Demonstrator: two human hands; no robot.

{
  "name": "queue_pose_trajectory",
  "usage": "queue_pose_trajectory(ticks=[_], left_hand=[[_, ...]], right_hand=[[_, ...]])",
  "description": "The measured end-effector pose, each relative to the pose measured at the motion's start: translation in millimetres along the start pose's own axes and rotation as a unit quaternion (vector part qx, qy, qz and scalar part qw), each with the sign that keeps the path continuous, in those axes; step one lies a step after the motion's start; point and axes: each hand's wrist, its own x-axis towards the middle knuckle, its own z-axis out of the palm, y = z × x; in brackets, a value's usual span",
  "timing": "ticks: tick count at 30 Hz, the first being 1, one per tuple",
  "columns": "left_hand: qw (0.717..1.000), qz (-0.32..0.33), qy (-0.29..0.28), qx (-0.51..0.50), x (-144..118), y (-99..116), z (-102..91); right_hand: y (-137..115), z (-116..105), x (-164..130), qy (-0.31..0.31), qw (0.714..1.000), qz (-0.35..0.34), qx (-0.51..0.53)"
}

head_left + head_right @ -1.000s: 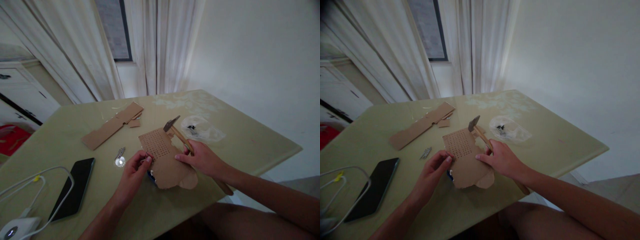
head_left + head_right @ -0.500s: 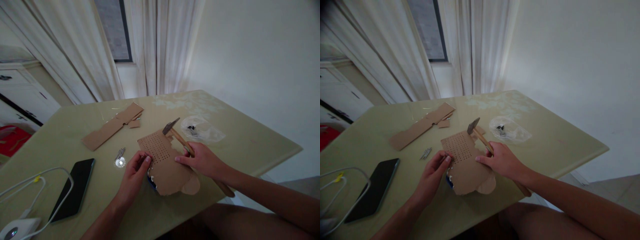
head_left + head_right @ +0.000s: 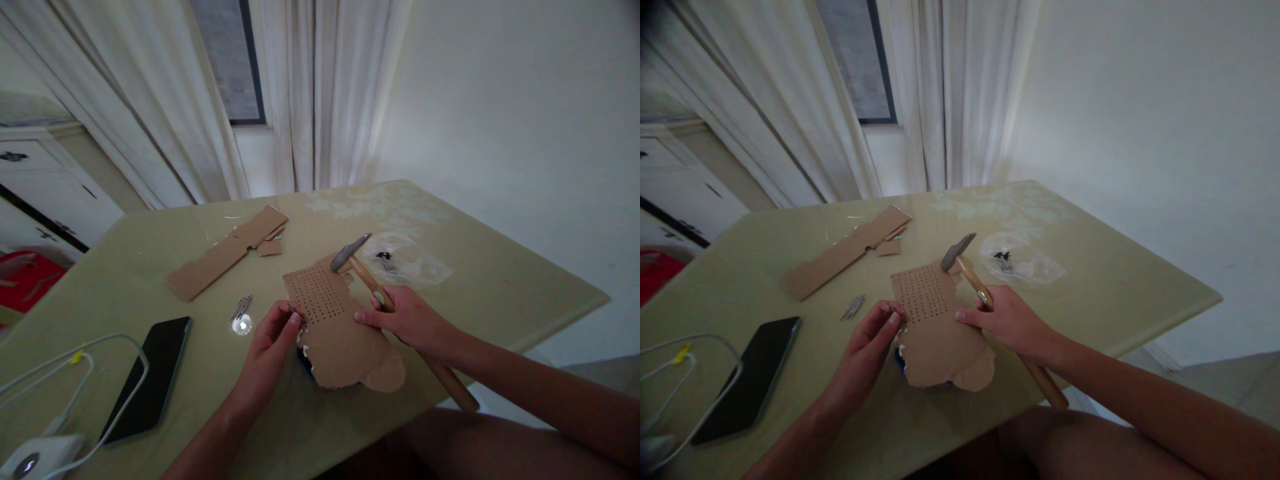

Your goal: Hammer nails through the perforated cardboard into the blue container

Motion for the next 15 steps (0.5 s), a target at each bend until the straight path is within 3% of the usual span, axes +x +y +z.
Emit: queue_pose_trajectory(ticks=[6,10,15], left_hand=[[1.0,-0.013,-0.011,-0.019,-1.3,-2.8,-2.1],[0.999,-0.03,-0.002,-0.039,-1.6,0.3,-3.0],[1.0,-0.003,-0.011,0.012,1.0,9.1,-0.3]], right_hand=[[-3.6,2.3,-4.1,-0.025,1.0,-0.003,0.01],[-4.5,4.9,-3.7,-0.002,1.0,0.01,0.004],[-6.5,-0.2,-4.4,0.002,1.0,0.007,0.014]])
